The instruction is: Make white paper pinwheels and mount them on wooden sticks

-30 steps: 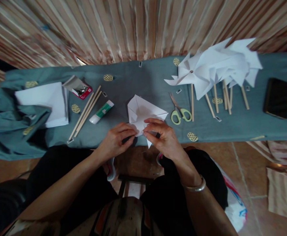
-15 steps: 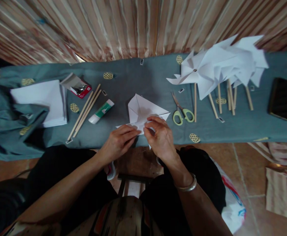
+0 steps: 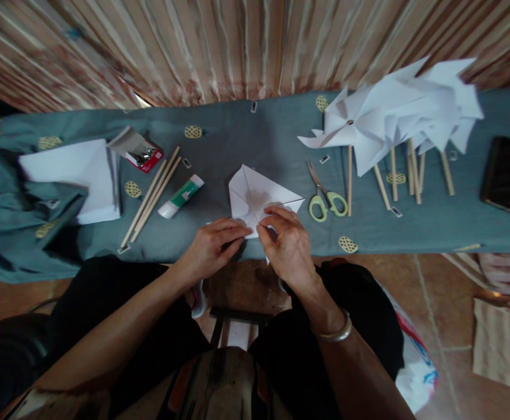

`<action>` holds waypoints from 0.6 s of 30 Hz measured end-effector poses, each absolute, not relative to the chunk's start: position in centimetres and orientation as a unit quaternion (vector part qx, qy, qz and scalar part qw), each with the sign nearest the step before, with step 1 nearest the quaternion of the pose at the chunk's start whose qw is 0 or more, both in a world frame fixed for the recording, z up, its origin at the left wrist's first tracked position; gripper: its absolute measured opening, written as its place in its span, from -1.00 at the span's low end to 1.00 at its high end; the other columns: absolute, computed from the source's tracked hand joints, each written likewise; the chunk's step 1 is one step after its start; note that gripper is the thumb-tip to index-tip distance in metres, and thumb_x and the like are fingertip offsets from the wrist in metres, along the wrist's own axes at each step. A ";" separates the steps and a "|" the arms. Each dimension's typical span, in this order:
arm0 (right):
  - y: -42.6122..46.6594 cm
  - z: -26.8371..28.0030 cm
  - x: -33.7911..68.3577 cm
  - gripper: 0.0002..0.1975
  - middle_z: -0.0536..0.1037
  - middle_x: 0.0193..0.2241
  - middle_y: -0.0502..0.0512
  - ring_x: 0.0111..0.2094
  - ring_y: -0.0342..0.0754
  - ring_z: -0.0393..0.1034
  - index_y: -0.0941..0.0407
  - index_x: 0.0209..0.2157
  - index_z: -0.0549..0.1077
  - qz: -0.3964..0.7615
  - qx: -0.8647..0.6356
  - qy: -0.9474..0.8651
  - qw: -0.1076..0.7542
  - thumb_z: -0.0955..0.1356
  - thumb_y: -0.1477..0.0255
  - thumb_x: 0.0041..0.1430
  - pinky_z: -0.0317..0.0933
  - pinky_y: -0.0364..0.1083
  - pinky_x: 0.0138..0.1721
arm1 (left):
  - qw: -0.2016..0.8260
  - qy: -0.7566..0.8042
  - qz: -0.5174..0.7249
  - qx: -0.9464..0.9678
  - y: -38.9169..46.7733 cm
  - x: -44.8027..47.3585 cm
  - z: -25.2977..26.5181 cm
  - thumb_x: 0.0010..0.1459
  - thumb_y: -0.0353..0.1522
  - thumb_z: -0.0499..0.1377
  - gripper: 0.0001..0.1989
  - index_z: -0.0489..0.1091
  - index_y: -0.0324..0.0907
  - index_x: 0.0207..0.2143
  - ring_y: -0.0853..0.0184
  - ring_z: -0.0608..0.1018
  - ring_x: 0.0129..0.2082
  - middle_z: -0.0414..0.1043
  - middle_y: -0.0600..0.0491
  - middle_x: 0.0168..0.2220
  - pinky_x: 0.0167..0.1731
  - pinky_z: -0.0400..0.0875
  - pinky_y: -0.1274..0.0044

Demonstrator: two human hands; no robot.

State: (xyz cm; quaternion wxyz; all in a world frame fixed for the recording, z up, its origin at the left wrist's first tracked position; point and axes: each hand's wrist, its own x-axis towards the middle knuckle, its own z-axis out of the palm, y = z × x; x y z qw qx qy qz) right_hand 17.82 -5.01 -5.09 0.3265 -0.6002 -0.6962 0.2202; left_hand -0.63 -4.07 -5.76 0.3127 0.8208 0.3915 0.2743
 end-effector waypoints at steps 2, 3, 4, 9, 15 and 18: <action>-5.0 -5.1 17.8 -0.90 0.58 -0.15 0.16 -0.04 0.08 0.44 0.07 -0.41 0.50 0.221 -0.599 -0.698 0.325 0.33 0.48 0.15 0.28 0.13 0.06 | 0.322 0.395 0.274 0.816 -4.0 -0.6 -5.8 0.24 -0.48 0.08 -0.77 0.50 -0.21 -0.13 0.30 0.56 -0.17 0.55 -0.03 -0.20 -0.12 0.48 0.43; -5.0 -5.0 17.8 -0.89 0.58 -0.15 0.16 -0.04 0.08 0.44 0.07 -0.41 0.50 0.221 -0.599 -0.699 0.324 0.33 0.48 0.15 0.28 0.13 0.06 | 0.325 0.396 0.274 0.814 -3.9 -0.6 -5.8 0.24 -0.48 0.08 -0.77 0.50 -0.21 -0.13 0.30 0.56 -0.17 0.55 -0.03 -0.20 -0.12 0.48 0.43; -5.0 -5.0 17.8 -0.90 0.58 -0.15 0.17 -0.04 0.08 0.44 0.07 -0.41 0.50 0.220 -0.599 -0.700 0.323 0.33 0.48 0.15 0.28 0.13 0.06 | 0.328 0.398 0.274 0.812 -3.9 -0.6 -5.8 0.24 -0.48 0.08 -0.77 0.50 -0.22 -0.13 0.29 0.56 -0.17 0.54 -0.03 -0.20 -0.12 0.48 0.43; -5.1 -5.1 17.9 -0.90 0.57 -0.13 0.17 -0.02 0.09 0.43 0.08 -0.40 0.50 0.216 -0.600 -0.703 0.316 0.33 0.47 0.17 0.27 0.14 0.08 | 0.340 0.406 0.264 0.806 -3.8 -0.5 -5.6 0.22 -0.49 0.09 -0.77 0.50 -0.22 -0.13 0.30 0.57 -0.17 0.54 -0.02 -0.20 -0.10 0.48 0.44; -5.2 -5.2 17.9 -0.88 0.56 -0.11 0.20 -0.01 0.10 0.43 0.09 -0.32 0.51 0.202 -0.596 -0.709 0.318 0.32 0.47 0.19 0.28 0.14 0.07 | 0.341 0.417 0.261 0.801 -3.7 -0.4 -5.5 0.18 -0.51 0.12 -0.77 0.50 -0.23 -0.14 0.29 0.57 -0.16 0.55 -0.03 -0.19 -0.10 0.48 0.42; -5.3 -5.3 18.0 -0.83 0.55 -0.08 0.19 0.00 0.10 0.42 0.08 -0.24 0.52 0.187 -0.586 -0.723 0.314 0.29 0.46 0.22 0.29 0.15 0.07 | 0.337 0.420 0.259 0.802 -3.8 -0.4 -5.5 0.17 -0.52 0.12 -0.77 0.50 -0.21 -0.15 0.29 0.58 -0.17 0.55 -0.02 -0.19 -0.09 0.49 0.42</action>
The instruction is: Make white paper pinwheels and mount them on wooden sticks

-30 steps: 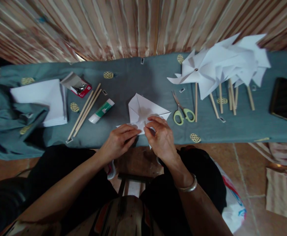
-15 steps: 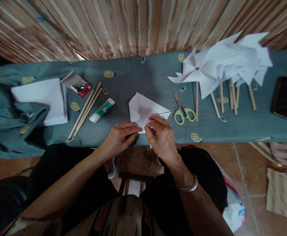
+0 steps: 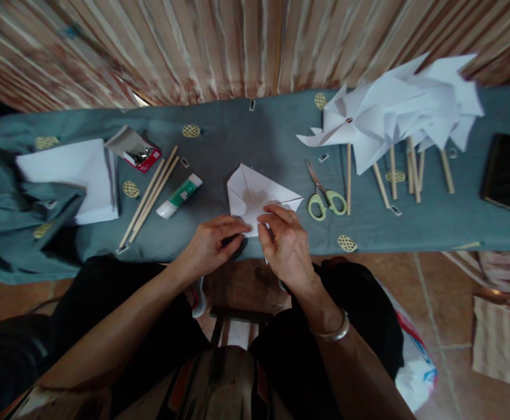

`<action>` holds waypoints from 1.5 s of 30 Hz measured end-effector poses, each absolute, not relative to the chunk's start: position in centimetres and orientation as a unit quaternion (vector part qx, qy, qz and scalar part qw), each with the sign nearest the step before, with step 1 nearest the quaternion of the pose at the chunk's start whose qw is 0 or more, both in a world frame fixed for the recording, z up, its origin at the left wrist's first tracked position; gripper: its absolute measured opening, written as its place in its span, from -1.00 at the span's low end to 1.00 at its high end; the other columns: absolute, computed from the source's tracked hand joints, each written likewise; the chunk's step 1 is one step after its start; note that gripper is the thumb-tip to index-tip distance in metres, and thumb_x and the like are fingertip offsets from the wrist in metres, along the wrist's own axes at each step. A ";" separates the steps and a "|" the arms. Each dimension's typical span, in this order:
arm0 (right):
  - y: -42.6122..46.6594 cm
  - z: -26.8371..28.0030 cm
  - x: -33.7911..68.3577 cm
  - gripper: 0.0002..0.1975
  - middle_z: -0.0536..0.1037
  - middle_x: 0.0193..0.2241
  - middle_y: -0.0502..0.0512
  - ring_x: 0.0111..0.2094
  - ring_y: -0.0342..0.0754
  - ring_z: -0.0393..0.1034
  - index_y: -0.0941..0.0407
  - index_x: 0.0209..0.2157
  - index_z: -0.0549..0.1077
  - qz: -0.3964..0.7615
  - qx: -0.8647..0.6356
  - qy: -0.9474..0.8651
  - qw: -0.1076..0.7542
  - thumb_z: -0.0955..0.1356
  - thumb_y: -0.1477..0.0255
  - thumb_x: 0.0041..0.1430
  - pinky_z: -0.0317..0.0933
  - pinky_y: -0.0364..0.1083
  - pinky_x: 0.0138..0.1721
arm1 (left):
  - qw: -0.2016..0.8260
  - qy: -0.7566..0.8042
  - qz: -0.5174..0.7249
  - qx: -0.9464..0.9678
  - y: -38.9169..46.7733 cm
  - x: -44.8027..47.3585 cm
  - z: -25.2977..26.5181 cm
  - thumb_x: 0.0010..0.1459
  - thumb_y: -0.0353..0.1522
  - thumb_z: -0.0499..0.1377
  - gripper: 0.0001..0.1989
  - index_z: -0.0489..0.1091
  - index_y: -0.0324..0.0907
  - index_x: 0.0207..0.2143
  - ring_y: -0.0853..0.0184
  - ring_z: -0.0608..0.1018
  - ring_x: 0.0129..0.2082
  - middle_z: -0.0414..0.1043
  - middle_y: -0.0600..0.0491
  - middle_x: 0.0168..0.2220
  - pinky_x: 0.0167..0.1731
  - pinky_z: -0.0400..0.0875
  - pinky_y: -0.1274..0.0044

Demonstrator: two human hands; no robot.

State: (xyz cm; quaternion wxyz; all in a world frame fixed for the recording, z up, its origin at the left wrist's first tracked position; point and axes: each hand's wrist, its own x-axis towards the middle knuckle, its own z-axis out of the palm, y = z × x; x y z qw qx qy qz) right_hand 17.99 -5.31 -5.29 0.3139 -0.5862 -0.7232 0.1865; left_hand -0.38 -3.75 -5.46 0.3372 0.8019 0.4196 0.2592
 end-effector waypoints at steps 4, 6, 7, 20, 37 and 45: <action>-5.4 -5.4 18.0 -0.72 0.48 0.03 0.15 0.06 0.10 0.36 0.03 -0.10 0.51 0.171 -0.572 -0.749 0.287 0.22 0.49 0.26 0.23 0.17 0.14 | 0.336 0.424 0.265 0.798 -3.7 -0.3 -5.4 0.16 -0.52 0.12 -0.76 0.51 -0.22 -0.16 0.30 0.59 -0.18 0.55 -0.02 -0.19 -0.09 0.49 0.44; -5.4 -5.3 18.0 -0.67 0.42 0.09 0.12 0.09 0.12 0.32 -0.03 -0.06 0.49 0.179 -0.566 -0.756 0.274 0.21 0.51 0.26 0.20 0.18 0.16 | 0.338 0.423 0.265 0.798 -3.7 -0.3 -5.4 0.15 -0.52 0.12 -0.76 0.51 -0.21 -0.17 0.30 0.59 -0.17 0.56 -0.01 -0.19 -0.09 0.49 0.44; -5.4 -5.3 18.0 -0.66 0.40 0.11 0.12 0.10 0.14 0.30 -0.04 -0.05 0.49 0.186 -0.565 -0.756 0.271 0.21 0.51 0.25 0.19 0.20 0.16 | 0.338 0.422 0.264 0.798 -3.7 -0.3 -5.4 0.15 -0.52 0.12 -0.76 0.51 -0.21 -0.17 0.30 0.59 -0.17 0.56 -0.01 -0.19 -0.08 0.49 0.44; -5.4 -5.5 17.7 -0.64 0.35 0.15 0.13 0.15 0.20 0.24 -0.05 -0.02 0.46 0.172 -0.558 -0.772 0.250 0.20 0.52 0.25 0.22 0.24 0.14 | 0.342 0.422 0.260 0.798 -3.6 -0.3 -5.5 0.15 -0.52 0.12 -0.76 0.51 -0.20 -0.17 0.29 0.60 -0.16 0.56 -0.01 -0.19 -0.08 0.50 0.41; -5.7 -6.2 15.3 -0.68 0.34 0.20 0.30 0.18 0.19 0.23 0.16 0.01 0.38 0.035 -0.547 -0.819 0.169 0.17 0.60 0.29 0.25 0.17 0.04 | 0.261 0.416 0.233 0.840 -4.2 -0.4 -5.5 0.18 -0.48 0.12 -0.83 0.45 -0.22 -0.19 0.25 0.52 -0.13 0.45 -0.06 -0.16 -0.11 0.49 0.41; -5.0 -6.1 16.2 -0.67 0.31 0.21 0.22 0.20 0.17 0.20 0.11 -0.10 0.42 0.095 -0.564 -0.797 0.194 0.16 0.63 0.21 0.22 0.18 0.10 | 0.232 0.411 0.235 0.850 -4.1 -0.4 -5.8 0.20 -0.48 0.13 -0.84 0.47 -0.26 -0.19 0.25 0.53 -0.16 0.46 -0.07 -0.18 -0.12 0.49 0.42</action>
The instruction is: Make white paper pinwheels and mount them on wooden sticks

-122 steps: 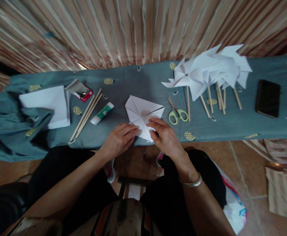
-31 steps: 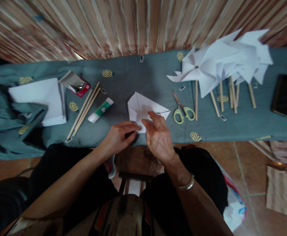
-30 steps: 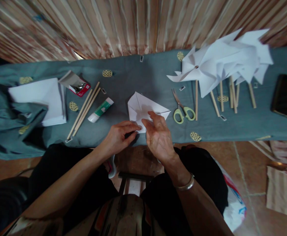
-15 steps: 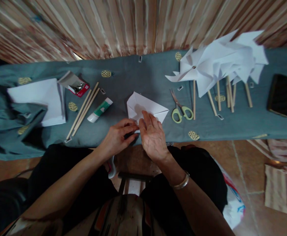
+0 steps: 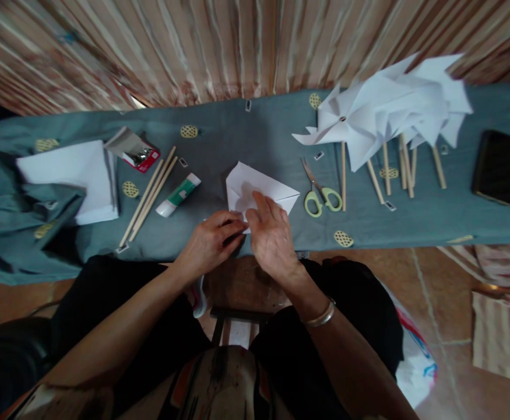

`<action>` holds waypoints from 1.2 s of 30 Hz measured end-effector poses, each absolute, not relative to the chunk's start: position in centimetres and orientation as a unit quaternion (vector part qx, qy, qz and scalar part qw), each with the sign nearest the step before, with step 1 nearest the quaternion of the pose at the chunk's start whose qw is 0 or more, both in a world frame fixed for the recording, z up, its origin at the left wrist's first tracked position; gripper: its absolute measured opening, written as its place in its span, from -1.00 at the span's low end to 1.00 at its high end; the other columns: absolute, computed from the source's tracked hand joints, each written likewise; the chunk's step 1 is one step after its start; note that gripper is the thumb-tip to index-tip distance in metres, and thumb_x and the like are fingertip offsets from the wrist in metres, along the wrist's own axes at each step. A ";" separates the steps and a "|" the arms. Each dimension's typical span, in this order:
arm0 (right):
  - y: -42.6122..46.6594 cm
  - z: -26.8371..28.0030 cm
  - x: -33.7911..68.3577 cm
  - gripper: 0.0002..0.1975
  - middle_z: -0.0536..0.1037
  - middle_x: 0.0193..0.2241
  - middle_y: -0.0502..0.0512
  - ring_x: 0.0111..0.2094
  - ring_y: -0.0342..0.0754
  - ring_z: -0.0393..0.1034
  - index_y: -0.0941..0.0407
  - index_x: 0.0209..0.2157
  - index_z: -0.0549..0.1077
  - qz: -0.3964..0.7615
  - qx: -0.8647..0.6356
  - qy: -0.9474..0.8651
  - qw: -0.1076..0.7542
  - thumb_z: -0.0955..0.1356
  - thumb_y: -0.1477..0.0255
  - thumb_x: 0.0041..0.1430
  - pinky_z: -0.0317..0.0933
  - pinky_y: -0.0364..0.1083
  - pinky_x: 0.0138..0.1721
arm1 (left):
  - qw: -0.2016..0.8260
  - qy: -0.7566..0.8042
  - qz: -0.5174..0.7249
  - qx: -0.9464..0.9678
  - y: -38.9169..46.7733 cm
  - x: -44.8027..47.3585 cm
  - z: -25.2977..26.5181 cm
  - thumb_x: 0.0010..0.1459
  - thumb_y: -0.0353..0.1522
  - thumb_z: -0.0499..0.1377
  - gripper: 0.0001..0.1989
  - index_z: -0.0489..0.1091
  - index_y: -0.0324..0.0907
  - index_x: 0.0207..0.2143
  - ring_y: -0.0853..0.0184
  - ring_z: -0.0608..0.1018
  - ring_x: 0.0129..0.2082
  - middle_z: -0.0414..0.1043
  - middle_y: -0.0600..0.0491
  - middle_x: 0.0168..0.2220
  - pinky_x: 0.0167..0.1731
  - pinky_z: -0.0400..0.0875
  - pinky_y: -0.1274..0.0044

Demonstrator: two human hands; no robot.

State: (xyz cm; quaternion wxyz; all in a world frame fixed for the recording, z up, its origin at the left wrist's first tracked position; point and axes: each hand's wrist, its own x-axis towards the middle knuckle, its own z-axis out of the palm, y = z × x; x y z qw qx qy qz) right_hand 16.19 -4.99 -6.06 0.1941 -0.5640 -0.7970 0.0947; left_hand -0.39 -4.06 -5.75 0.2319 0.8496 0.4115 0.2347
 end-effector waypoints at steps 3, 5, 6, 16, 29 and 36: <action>-4.0 -5.5 17.5 -0.64 0.31 0.19 0.21 0.20 0.13 0.21 0.10 -0.08 0.44 0.131 -0.573 -0.772 0.244 0.18 0.61 0.15 0.18 0.13 0.18 | 0.223 0.409 0.236 0.853 -4.1 -0.4 -5.8 0.20 -0.47 0.14 -0.83 0.46 -0.26 -0.16 0.24 0.53 -0.15 0.46 -0.08 -0.16 -0.11 0.49 0.41; -3.1 -5.3 18.5 -0.60 0.32 0.18 0.23 0.20 0.12 0.22 0.13 -0.01 0.42 0.117 -0.588 -0.754 0.267 0.17 0.59 0.16 0.17 0.15 0.20 | 0.217 0.412 0.231 0.854 -4.1 -0.5 -5.9 0.21 -0.46 0.14 -0.84 0.46 -0.24 -0.17 0.24 0.53 -0.15 0.46 -0.07 -0.16 -0.11 0.49 0.40; -2.6 -5.2 18.9 -0.59 0.33 0.19 0.24 0.20 0.15 0.22 0.12 0.03 0.40 0.102 -0.602 -0.745 0.267 0.17 0.57 0.18 0.16 0.19 0.19 | 0.216 0.413 0.228 0.855 -4.1 -0.5 -5.9 0.21 -0.46 0.14 -0.84 0.46 -0.23 -0.17 0.25 0.53 -0.14 0.46 -0.07 -0.16 -0.11 0.49 0.40; -0.5 -4.6 20.8 -0.59 0.57 -0.10 0.33 -0.05 0.20 0.46 0.23 0.01 0.47 0.106 -0.657 -0.709 0.234 0.24 0.32 0.23 0.30 0.18 0.02 | 0.202 0.395 0.235 0.865 -4.0 -0.9 -5.7 0.22 -0.45 0.15 -0.84 0.44 -0.24 -0.14 0.23 0.53 -0.12 0.47 -0.08 -0.13 -0.10 0.50 0.39; -2.3 -4.1 22.5 -0.72 0.56 -0.55 0.01 -0.54 -0.06 0.43 0.10 -0.22 0.57 0.253 -0.693 -0.628 0.248 0.34 0.30 0.05 0.27 -0.07 -0.46 | 0.128 0.401 0.252 0.871 -1.8 -2.9 -5.8 0.21 -0.51 0.10 -0.79 0.46 -0.24 -0.13 0.19 0.46 -0.06 0.44 -0.12 -0.04 -0.06 0.45 0.31; -3.1 -4.1 22.1 -0.65 0.59 -0.50 0.04 -0.50 -0.06 0.46 0.13 -0.15 0.55 0.248 -0.706 -0.617 0.244 0.34 0.28 0.06 0.29 -0.07 -0.40 | 0.082 0.383 0.282 0.876 -3.2 -1.7 -4.8 0.26 -0.38 0.10 -0.74 0.39 -0.24 -0.02 0.14 0.40 0.01 0.41 -0.14 0.04 -0.01 0.35 0.26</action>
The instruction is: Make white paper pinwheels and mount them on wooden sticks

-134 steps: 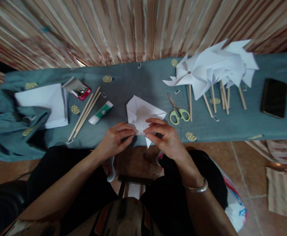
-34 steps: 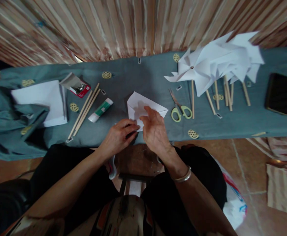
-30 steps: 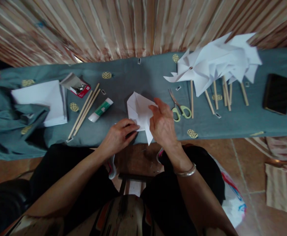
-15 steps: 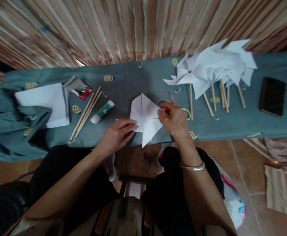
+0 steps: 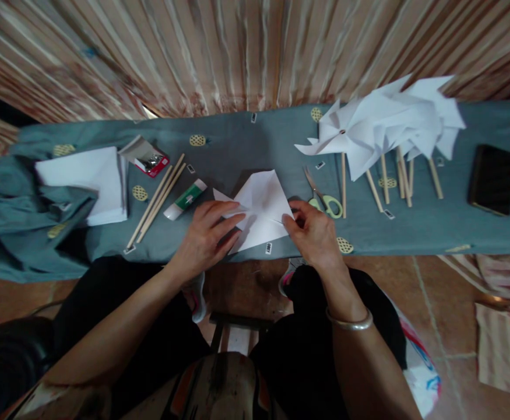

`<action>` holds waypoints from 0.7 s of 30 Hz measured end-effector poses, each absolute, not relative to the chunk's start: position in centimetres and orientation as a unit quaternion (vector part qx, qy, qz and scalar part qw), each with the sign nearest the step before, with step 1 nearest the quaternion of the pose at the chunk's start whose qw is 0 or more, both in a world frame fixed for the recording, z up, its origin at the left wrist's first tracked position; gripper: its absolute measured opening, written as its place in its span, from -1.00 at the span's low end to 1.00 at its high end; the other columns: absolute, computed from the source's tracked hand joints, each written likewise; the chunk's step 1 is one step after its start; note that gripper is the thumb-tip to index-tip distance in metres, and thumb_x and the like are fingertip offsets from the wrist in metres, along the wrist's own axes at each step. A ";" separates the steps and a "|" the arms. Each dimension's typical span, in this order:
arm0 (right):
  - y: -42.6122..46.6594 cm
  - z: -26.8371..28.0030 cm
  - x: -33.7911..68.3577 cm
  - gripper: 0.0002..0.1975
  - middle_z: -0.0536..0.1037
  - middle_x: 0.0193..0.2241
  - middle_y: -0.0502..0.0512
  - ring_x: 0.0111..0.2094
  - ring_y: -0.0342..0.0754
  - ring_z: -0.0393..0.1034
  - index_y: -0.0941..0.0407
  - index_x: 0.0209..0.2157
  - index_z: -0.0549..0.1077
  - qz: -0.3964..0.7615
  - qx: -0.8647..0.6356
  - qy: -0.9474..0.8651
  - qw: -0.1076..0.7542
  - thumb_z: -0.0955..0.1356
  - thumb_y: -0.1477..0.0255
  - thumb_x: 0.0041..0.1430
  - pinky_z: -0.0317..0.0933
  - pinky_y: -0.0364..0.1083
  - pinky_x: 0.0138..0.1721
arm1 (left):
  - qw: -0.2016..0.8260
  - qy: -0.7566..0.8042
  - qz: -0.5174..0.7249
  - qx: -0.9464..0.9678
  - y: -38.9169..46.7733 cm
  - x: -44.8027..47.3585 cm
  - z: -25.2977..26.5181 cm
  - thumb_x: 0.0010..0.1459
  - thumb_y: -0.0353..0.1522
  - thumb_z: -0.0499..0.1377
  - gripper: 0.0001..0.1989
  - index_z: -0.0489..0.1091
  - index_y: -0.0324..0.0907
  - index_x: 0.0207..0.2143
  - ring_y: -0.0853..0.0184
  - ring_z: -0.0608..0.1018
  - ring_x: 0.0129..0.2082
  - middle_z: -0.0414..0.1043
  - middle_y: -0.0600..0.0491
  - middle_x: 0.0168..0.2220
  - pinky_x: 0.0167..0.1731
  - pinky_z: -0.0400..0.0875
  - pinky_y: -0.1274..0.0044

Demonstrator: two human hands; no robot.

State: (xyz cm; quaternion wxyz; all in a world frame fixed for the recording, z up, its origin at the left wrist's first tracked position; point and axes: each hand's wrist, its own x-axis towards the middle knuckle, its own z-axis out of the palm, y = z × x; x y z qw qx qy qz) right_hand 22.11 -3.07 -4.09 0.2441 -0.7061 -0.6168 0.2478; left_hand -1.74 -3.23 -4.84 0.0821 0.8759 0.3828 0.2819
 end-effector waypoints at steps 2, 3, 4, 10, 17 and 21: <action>-3.0 -4.2 22.0 -0.63 0.59 -0.49 0.06 -0.48 -0.04 0.47 0.14 -0.12 0.54 0.239 -0.715 -0.612 0.240 0.35 0.27 0.06 0.30 -0.06 -0.39 | 0.092 0.361 0.263 0.890 -4.0 -1.1 -4.6 0.27 -0.29 0.12 -0.75 0.40 -0.22 -0.06 0.17 0.42 -0.05 0.45 -0.10 -0.05 -0.09 0.35 0.30; -3.0 -4.1 21.9 -0.63 0.60 -0.48 0.06 -0.48 -0.04 0.48 0.14 -0.12 0.54 0.234 -0.718 -0.612 0.237 0.35 0.27 0.06 0.30 -0.06 -0.39 | 0.096 0.354 0.246 0.897 -4.3 -0.9 -4.6 0.26 -0.27 0.12 -0.75 0.40 -0.22 -0.08 0.17 0.43 -0.09 0.47 -0.08 -0.09 -0.12 0.34 0.32; -3.0 -4.1 21.8 -0.63 0.60 -0.48 0.06 -0.48 -0.04 0.48 0.13 -0.12 0.54 0.229 -0.720 -0.613 0.232 0.35 0.26 0.07 0.30 -0.06 -0.39 | 0.098 0.350 0.228 0.903 -4.5 -0.6 -4.6 0.26 -0.27 0.13 -0.76 0.41 -0.22 -0.11 0.18 0.43 -0.12 0.48 -0.07 -0.12 -0.16 0.32 0.34; -3.3 -3.6 21.7 -0.66 0.62 -0.45 0.08 -0.42 0.00 0.52 0.10 -0.15 0.55 0.187 -0.724 -0.626 0.222 0.34 0.21 0.12 0.34 -0.05 -0.34 | 0.078 0.355 0.177 0.915 -4.6 0.0 -4.8 0.29 -0.36 0.07 -0.83 0.43 -0.24 -0.21 0.23 0.42 -0.22 0.49 -0.03 -0.22 -0.25 0.25 0.39; -3.7 -3.5 22.5 -0.73 0.61 -0.19 0.17 -0.11 0.15 0.50 0.08 -0.14 0.55 0.141 -0.683 -0.674 0.242 0.32 0.33 0.16 0.34 0.15 -0.03 | 0.075 0.340 0.187 0.919 -4.8 -0.6 -4.9 0.29 -0.43 0.06 -0.84 0.44 -0.26 -0.24 0.25 0.45 -0.25 0.50 -0.05 -0.24 -0.27 0.32 0.43; -4.3 -3.6 23.0 -0.74 0.54 -0.02 0.14 0.07 0.14 0.39 0.02 -0.12 0.55 0.158 -0.622 -0.721 0.262 0.29 0.39 0.21 0.22 0.22 0.14 | 0.080 0.341 0.214 0.912 -4.9 -1.8 -4.9 0.29 -0.44 0.06 -0.83 0.45 -0.26 -0.17 0.27 0.51 -0.24 0.52 -0.06 -0.22 -0.23 0.39 0.43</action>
